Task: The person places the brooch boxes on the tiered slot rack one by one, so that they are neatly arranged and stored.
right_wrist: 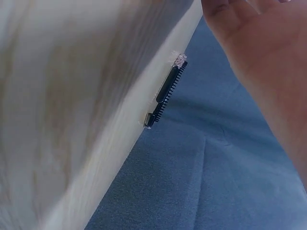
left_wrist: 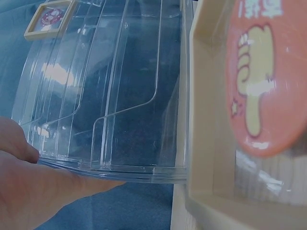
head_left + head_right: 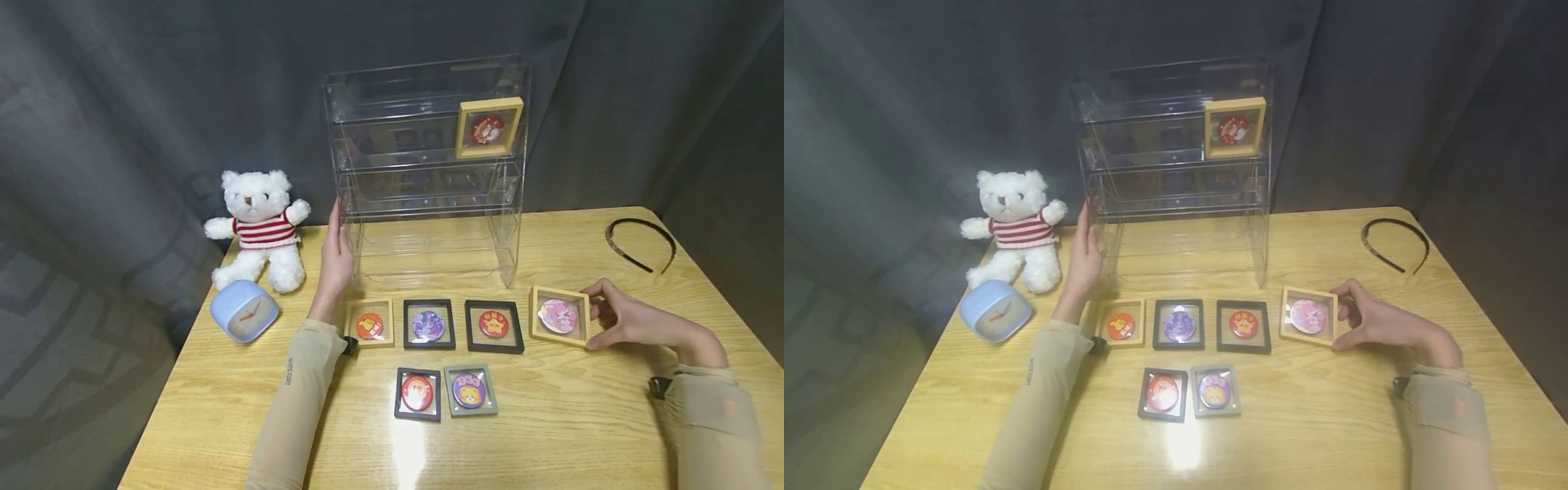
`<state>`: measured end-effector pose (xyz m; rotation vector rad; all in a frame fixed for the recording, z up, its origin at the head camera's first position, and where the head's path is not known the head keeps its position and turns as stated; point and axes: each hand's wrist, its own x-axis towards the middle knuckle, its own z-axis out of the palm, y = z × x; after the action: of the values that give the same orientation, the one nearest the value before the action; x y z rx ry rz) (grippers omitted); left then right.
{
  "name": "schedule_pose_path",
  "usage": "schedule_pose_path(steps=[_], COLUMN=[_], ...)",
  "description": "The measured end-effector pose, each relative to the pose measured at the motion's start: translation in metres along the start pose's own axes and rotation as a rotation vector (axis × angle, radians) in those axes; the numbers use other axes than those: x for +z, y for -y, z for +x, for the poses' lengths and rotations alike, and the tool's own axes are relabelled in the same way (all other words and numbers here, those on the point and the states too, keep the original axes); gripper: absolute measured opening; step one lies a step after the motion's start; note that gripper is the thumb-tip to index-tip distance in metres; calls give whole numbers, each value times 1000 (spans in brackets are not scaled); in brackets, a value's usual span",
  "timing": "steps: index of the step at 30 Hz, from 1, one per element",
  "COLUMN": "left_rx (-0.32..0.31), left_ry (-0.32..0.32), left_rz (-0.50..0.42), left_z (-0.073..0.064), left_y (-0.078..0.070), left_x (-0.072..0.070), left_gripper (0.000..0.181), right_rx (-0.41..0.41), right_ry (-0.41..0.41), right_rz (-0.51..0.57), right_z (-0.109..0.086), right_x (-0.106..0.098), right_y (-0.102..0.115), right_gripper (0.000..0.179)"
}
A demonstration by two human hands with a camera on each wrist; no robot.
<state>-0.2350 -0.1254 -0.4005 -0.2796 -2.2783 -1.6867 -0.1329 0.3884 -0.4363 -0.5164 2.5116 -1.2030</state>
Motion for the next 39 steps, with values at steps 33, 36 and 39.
schedule_pose_path(steps=[33, 36, 39], left_rx=[20, 25, 25], left_ry=[-1, -3, -10], left_rz=[13, 34, 40], left_z=[-1, 0, 0], left_y=[-1, 1, 3], left_x=[0, 0, 0], left_gripper=[58, 58, 58], right_rx=[-176, -196, -206], right_ry=[-268, -323, -389], right_rz=[72, 65, 62], right_z=[8, 9, 11], right_x=[-8, -9, -10], right_y=[10, 14, 21], right_gripper=[11, 15, 17])
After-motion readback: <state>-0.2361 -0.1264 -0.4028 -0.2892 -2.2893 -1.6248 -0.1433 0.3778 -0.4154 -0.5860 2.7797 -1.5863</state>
